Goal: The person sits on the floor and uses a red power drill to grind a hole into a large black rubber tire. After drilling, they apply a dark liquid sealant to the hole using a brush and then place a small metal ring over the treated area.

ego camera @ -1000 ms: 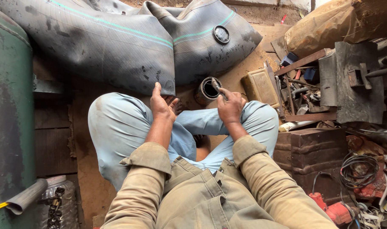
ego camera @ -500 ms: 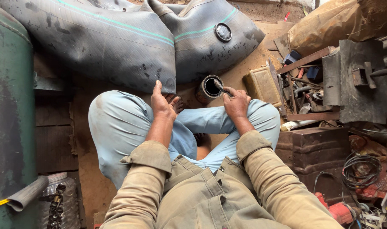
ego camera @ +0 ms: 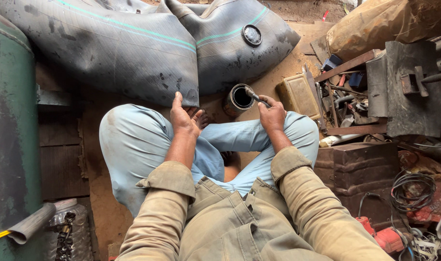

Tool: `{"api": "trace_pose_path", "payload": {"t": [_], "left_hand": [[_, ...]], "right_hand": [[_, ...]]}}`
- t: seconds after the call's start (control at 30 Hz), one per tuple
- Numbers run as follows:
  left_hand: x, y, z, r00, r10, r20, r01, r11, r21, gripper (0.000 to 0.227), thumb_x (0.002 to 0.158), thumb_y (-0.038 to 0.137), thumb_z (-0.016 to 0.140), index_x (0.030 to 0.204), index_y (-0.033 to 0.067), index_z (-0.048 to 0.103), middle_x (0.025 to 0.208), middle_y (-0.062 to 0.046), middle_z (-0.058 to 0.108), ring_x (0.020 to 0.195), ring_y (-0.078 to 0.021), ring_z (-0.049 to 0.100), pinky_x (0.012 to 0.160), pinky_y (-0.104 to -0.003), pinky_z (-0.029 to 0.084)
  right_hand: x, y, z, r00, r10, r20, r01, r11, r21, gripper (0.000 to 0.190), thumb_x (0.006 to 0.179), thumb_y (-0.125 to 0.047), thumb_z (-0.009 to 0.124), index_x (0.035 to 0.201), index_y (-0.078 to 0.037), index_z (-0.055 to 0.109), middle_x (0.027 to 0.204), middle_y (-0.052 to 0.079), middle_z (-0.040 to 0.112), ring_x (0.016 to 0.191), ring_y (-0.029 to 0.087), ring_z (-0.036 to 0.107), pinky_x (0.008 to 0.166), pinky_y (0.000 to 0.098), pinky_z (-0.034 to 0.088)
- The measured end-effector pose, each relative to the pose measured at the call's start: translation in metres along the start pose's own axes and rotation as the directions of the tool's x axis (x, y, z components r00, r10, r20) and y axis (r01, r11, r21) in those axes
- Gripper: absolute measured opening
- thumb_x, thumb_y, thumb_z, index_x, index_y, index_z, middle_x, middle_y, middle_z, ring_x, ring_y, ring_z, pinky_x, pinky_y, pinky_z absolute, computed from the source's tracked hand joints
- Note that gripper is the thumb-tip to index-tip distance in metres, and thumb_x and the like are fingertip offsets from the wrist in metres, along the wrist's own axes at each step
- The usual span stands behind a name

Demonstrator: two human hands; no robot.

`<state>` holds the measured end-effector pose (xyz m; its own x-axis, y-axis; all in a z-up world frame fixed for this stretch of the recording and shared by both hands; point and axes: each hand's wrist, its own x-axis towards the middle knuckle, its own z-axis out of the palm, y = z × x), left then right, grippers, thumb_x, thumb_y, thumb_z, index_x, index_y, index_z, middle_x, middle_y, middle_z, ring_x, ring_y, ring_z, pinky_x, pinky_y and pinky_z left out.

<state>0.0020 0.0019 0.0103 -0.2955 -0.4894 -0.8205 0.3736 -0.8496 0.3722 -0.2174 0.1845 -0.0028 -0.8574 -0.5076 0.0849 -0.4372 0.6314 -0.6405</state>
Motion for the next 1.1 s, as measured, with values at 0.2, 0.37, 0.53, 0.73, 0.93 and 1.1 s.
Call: {"api": "trace_pose_path", "payload": {"t": [0.2,0.37,0.53,0.73,0.93,1.1], "left_hand": [[0.002,0.001,0.000,0.997,0.077,0.030,-0.077,0.997,-0.014,0.076,0.087,0.060,0.062,0.131,-0.0012,0.052,0.110,-0.016,0.053,0.093,-0.0298,0.059,0.075,-0.037,0.056],[-0.005,0.002,0.001,0.994,0.106,0.017,-0.106,0.994,0.006,0.073,0.087,0.058,0.062,0.133,0.0026,0.049,0.113,-0.015,0.053,0.096,-0.0255,0.059,0.078,-0.038,0.057],[-0.008,0.005,0.002,0.999,0.029,-0.020,-0.029,0.999,-0.015,0.073,0.088,0.061,0.062,0.127,0.0001,0.053,0.106,-0.013,0.054,0.087,-0.0257,0.058,0.074,-0.037,0.056],[0.010,-0.002,-0.004,0.995,0.099,-0.014,-0.099,0.995,-0.024,0.056,0.098,0.053,0.056,0.124,0.0034,0.056,0.104,-0.012,0.058,0.086,-0.0209,0.061,0.072,-0.034,0.055],[0.025,-0.009,-0.009,0.980,0.199,0.026,-0.195,0.976,-0.092,0.045,0.102,0.044,0.052,0.119,0.0023,0.057,0.106,-0.009,0.063,0.090,-0.0192,0.063,0.073,-0.036,0.054],[0.048,-0.019,-0.014,0.954,0.297,0.037,-0.282,0.934,-0.220,0.037,0.102,0.038,0.055,0.110,0.0019,0.053,0.094,-0.007,0.058,0.080,-0.0190,0.056,0.079,-0.047,0.055]], "right_hand": [[0.009,0.008,0.001,0.992,0.119,0.045,-0.127,0.941,0.314,0.027,0.087,-0.018,0.073,0.112,-0.009,0.078,0.087,0.001,0.074,0.075,0.010,0.064,0.071,0.0267,0.052],[0.022,0.025,-0.004,0.968,0.234,0.087,-0.237,0.753,0.614,0.026,0.084,-0.008,0.072,0.108,-0.001,0.078,0.090,0.003,0.074,0.078,0.008,0.066,0.073,0.0237,0.052],[0.024,0.022,-0.033,0.915,0.362,0.176,-0.370,0.583,0.724,0.025,0.085,-0.009,0.064,0.106,-0.003,0.076,0.090,0.008,0.077,0.075,0.014,0.068,0.067,0.0239,0.047],[0.025,0.017,-0.053,0.873,0.409,0.265,-0.434,0.404,0.806,0.030,0.086,-0.016,0.060,0.110,-0.005,0.073,0.091,0.009,0.078,0.079,0.016,0.070,0.074,0.0287,0.049],[0.021,0.005,-0.055,0.881,0.407,0.240,-0.410,0.407,0.816,0.030,0.087,-0.018,0.061,0.110,-0.005,0.073,0.091,0.008,0.078,0.079,0.016,0.068,0.076,0.0300,0.048],[0.008,-0.036,-0.056,0.896,0.335,0.292,-0.417,0.409,0.812,0.030,0.087,-0.018,0.060,0.111,-0.005,0.073,0.092,0.008,0.078,0.081,0.016,0.068,0.080,0.0309,0.047]]}}
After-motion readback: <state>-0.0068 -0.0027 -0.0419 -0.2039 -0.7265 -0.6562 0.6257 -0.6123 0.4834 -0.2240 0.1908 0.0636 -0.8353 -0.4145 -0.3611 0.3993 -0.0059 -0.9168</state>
